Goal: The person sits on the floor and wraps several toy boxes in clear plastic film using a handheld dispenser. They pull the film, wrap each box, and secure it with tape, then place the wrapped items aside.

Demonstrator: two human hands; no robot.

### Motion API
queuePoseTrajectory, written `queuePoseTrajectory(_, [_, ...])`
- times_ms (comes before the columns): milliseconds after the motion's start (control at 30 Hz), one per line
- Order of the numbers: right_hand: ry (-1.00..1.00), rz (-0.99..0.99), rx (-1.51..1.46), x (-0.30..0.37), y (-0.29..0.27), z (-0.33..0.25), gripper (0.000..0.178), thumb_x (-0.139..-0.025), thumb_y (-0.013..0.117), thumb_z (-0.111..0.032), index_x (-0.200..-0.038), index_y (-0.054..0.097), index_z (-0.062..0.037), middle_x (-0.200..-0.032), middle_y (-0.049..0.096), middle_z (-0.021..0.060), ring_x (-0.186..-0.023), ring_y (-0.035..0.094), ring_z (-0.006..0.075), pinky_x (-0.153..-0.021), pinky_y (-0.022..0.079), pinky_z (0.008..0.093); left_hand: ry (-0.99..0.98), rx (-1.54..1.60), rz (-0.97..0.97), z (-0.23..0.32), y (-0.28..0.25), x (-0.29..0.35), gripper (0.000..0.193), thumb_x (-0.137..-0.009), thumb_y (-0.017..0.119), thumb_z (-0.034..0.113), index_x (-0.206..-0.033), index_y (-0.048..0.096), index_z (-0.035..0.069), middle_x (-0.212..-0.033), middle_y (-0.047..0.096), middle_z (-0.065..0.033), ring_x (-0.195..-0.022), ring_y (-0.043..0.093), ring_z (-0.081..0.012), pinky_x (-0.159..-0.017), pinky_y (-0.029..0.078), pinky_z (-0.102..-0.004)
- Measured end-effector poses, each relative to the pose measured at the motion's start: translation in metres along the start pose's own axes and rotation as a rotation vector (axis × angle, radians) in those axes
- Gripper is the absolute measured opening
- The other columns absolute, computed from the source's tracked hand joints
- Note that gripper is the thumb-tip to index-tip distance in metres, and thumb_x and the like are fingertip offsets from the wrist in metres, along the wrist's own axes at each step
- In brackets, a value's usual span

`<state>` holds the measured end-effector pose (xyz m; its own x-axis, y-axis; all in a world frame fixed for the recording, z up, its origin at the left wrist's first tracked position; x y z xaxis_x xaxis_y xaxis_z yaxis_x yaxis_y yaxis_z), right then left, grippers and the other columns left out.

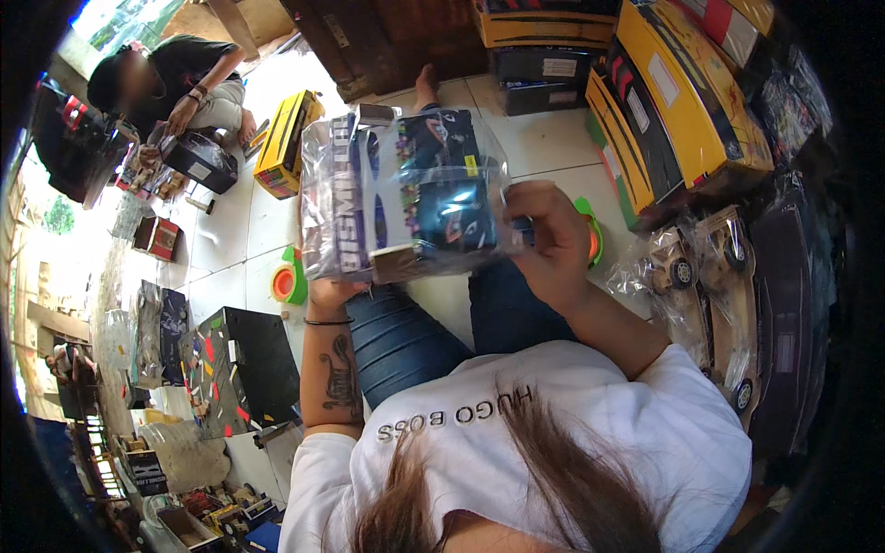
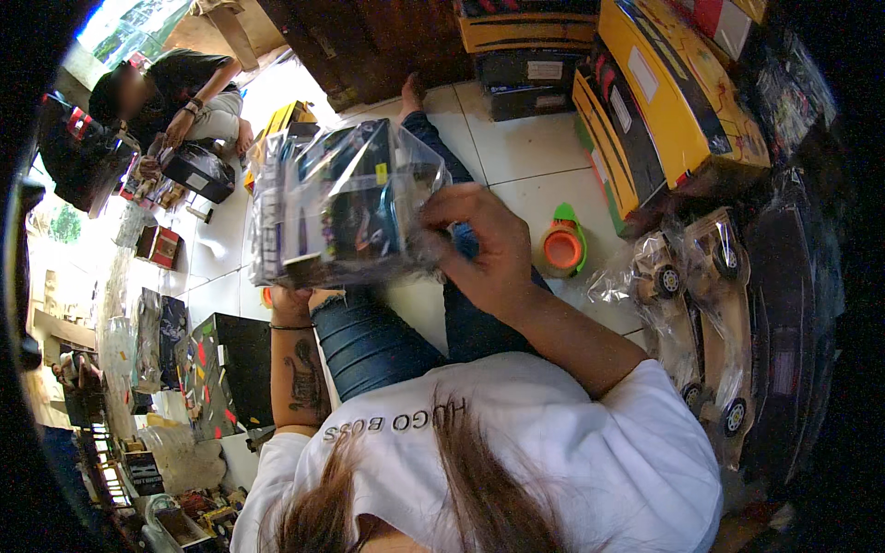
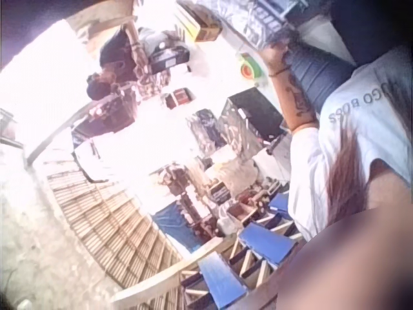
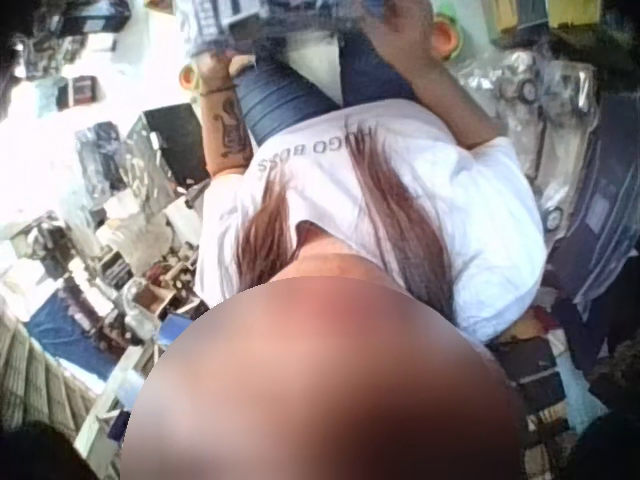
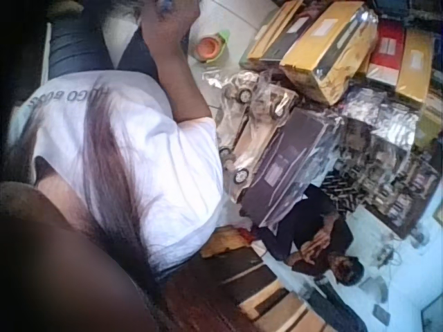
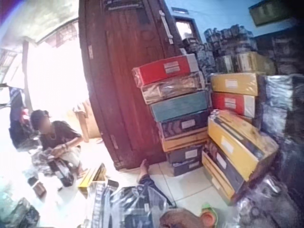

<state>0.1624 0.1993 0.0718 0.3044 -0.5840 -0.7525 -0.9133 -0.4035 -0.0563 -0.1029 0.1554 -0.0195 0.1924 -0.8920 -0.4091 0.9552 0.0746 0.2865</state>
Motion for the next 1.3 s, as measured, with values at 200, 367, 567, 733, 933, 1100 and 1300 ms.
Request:
queuePoseTrajectory(200, [-0.295,-0.4,0.55,0.014,0.039,-0.053,0.029,-0.079,0.063,-0.019,-0.103,0.063,-0.0038,-0.125,0.054,0.0132,-0.116,0.046,0.0316,-0.095,0.033,0.048,0.001,-0.01,-0.016,0.014,-0.012,0.017,0.11,-0.057,0.087,0.036,-0.144,0.027,0.003,-0.138,0.044,-0.0139,-0.127,0.044,-0.0269,-0.105,0.038,-0.0422])
queuePoseTrajectory(367, [-0.011,-0.234,0.288,0.002,0.026,-0.03,0.029,-0.081,0.063,-0.024,-0.102,0.062,-0.0034,-0.12,0.054,0.0138,-0.112,0.047,0.0321,-0.093,0.034,0.0451,0.026,-0.041,-0.002,0.011,-0.014,0.023,0.092,-0.065,0.08,0.036,-0.137,0.037,0.0,-0.128,0.051,-0.0131,-0.113,0.052,-0.0242,-0.096,0.044,-0.038])
queuePoseTrajectory(567, [-0.224,-0.362,0.426,0.004,0.035,-0.039,0.037,-0.082,0.065,-0.037,-0.1,0.063,-0.0047,-0.116,0.053,0.0148,-0.11,0.047,0.0333,-0.094,0.033,0.0437,0.02,-0.088,0.044,0.011,-0.012,0.026,0.071,-0.074,0.073,0.035,-0.129,0.048,-0.003,-0.116,0.06,-0.0122,-0.098,0.061,-0.021,-0.085,0.051,-0.033])
queuePoseTrajectory(733, [-0.169,-0.413,0.508,-0.003,0.037,-0.026,0.051,-0.082,0.061,-0.051,-0.101,0.065,-0.0034,-0.117,0.053,0.0164,-0.114,0.046,0.0349,-0.099,0.03,0.046,-0.212,-0.003,0.22,-0.008,-0.022,0.031,0.071,-0.06,0.082,0.017,-0.12,0.052,-0.006,-0.109,0.061,-0.012,-0.1,0.061,-0.0233,-0.088,0.048,-0.035])
queuePoseTrajectory(933, [0.168,-0.342,-0.159,-0.011,0.023,0.004,0.056,-0.087,0.055,-0.055,-0.095,0.069,-0.0018,-0.137,0.041,0.0193,-0.13,0.033,0.0381,-0.107,0.022,0.0472,-0.167,0.101,0.219,-0.006,-0.029,0.024,0.065,-0.061,0.08,0.013,-0.117,0.053,-0.005,-0.105,0.062,-0.0123,-0.093,0.062,-0.0229,-0.082,0.051,-0.0337])
queuePoseTrajectory(1100, [-0.185,-0.261,0.371,-0.003,0.041,-0.018,0.055,-0.087,0.055,-0.054,-0.099,0.068,-0.0025,-0.147,0.027,0.023,-0.138,0.022,0.0409,-0.108,0.018,0.0498,-0.115,0.023,0.188,-0.017,-0.029,0.026,0.064,-0.063,0.077,0.012,-0.12,0.052,-0.004,-0.108,0.06,-0.0097,-0.097,0.059,-0.0219,-0.083,0.049,-0.0332])
queuePoseTrajectory(1300, [-0.021,-0.403,-0.163,-0.006,0.042,0.028,0.073,-0.077,0.059,-0.07,-0.126,0.06,-0.0161,-0.156,0.009,0.0195,-0.144,0.004,0.0363,-0.113,0.008,0.0516,-0.311,-0.057,0.329,-0.023,-0.064,0.047,0.045,-0.087,0.054,0.027,-0.123,0.053,0.0,-0.109,0.063,-0.0153,-0.096,0.061,-0.0283,-0.084,0.052,-0.041])
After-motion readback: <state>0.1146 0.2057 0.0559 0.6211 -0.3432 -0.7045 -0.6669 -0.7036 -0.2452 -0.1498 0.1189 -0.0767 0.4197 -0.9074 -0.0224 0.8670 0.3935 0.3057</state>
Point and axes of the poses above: each hand's wrist, its own x-axis away from the middle knuckle, its own y-axis out of the palm, z = x × y, the point moved 10 cm from there along -x, towards the middle knuckle
